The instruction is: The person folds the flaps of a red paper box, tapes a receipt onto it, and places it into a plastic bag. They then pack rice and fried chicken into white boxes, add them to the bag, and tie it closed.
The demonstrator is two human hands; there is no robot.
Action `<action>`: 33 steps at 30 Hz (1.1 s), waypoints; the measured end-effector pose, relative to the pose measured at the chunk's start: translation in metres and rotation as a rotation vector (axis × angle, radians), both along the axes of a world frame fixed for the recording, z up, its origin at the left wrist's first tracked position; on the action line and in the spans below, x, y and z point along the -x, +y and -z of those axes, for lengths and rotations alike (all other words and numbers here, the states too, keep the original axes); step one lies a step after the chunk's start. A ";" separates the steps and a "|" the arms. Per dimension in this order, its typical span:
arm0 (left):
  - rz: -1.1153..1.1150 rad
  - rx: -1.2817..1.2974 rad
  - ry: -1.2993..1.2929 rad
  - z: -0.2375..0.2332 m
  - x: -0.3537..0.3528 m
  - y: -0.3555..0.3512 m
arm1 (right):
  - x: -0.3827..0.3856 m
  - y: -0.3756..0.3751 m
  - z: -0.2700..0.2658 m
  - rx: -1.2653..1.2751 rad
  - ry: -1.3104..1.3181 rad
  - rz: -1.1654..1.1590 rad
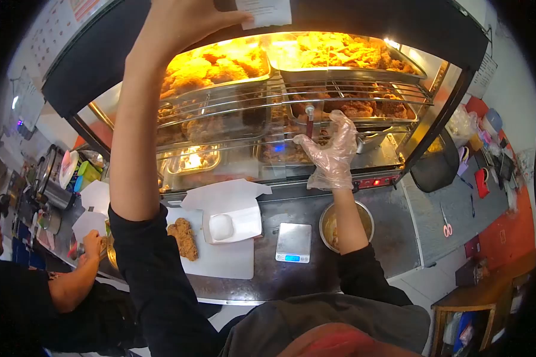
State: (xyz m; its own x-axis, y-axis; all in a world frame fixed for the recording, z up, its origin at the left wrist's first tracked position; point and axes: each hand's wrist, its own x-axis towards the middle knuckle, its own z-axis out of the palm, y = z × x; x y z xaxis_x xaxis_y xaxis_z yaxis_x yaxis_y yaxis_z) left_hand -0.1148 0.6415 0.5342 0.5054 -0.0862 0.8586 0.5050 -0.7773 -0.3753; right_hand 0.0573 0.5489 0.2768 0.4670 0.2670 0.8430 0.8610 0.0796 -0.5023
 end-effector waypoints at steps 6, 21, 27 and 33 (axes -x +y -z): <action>0.018 -0.012 0.015 0.002 0.001 0.007 | -0.005 -0.003 -0.001 -0.001 0.061 -0.090; 0.001 0.005 0.016 0.001 0.003 0.007 | -0.122 -0.070 0.017 -0.151 0.288 0.222; 0.042 -0.030 0.015 0.000 0.003 0.007 | -0.195 -0.089 0.041 -0.241 0.223 0.203; -0.024 -0.053 0.016 0.002 0.006 0.001 | -0.230 -0.100 0.041 -0.349 0.321 0.224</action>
